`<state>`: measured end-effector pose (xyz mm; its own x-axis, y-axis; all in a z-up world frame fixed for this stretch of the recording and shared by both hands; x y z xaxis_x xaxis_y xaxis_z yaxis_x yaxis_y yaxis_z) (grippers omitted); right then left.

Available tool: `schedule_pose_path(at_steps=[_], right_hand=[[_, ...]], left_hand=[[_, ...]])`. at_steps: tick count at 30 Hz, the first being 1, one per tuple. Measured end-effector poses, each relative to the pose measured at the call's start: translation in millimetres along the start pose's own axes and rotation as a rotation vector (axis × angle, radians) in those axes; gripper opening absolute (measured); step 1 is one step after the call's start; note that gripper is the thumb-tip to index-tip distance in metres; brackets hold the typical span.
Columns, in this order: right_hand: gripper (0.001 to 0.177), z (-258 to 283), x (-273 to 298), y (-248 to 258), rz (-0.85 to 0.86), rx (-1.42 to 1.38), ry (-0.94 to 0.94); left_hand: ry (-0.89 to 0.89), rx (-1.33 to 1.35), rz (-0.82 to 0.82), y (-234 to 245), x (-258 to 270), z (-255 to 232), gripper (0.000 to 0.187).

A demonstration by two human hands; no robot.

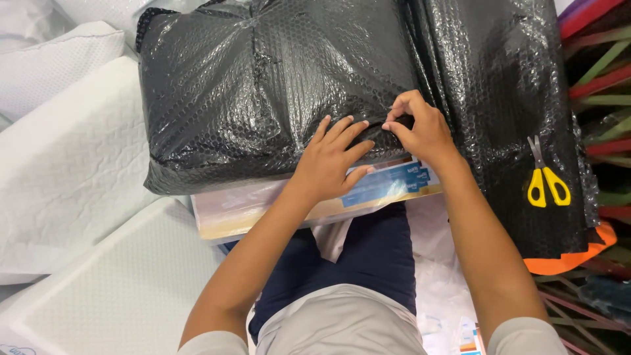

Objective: Wrapping large foam pillows in black bubble wrap and securing them with tape using scissors

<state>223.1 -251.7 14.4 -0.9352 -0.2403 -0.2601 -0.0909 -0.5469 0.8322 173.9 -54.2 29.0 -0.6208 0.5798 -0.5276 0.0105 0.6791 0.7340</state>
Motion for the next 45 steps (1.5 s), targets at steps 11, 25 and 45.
schedule_pose_path(at_steps=[11,25,45], right_hand=[[0.045,-9,-6,-12,0.026,0.035,-0.023],[0.031,-10,2,-16,-0.079,0.053,0.123],[0.028,12,-8,3,-0.101,-0.025,0.101]], left_hand=[[0.023,-0.091,0.033,-11,6,8,0.052],[0.068,-0.092,0.064,-13,7,10,0.058],[0.082,-0.124,-0.017,-22,11,14,0.052]])
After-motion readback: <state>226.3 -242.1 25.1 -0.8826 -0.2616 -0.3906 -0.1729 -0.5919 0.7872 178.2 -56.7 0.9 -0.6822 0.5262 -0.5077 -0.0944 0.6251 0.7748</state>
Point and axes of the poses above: each hand's wrist, its own x-axis away from the middle knuckle, its own y-axis out of the back of the hand, z = x × y, the point moved 6 cm from there along -x, towards the middle knuckle, and after that the axes turned 11 degrees about x, right-handed, at the moved point
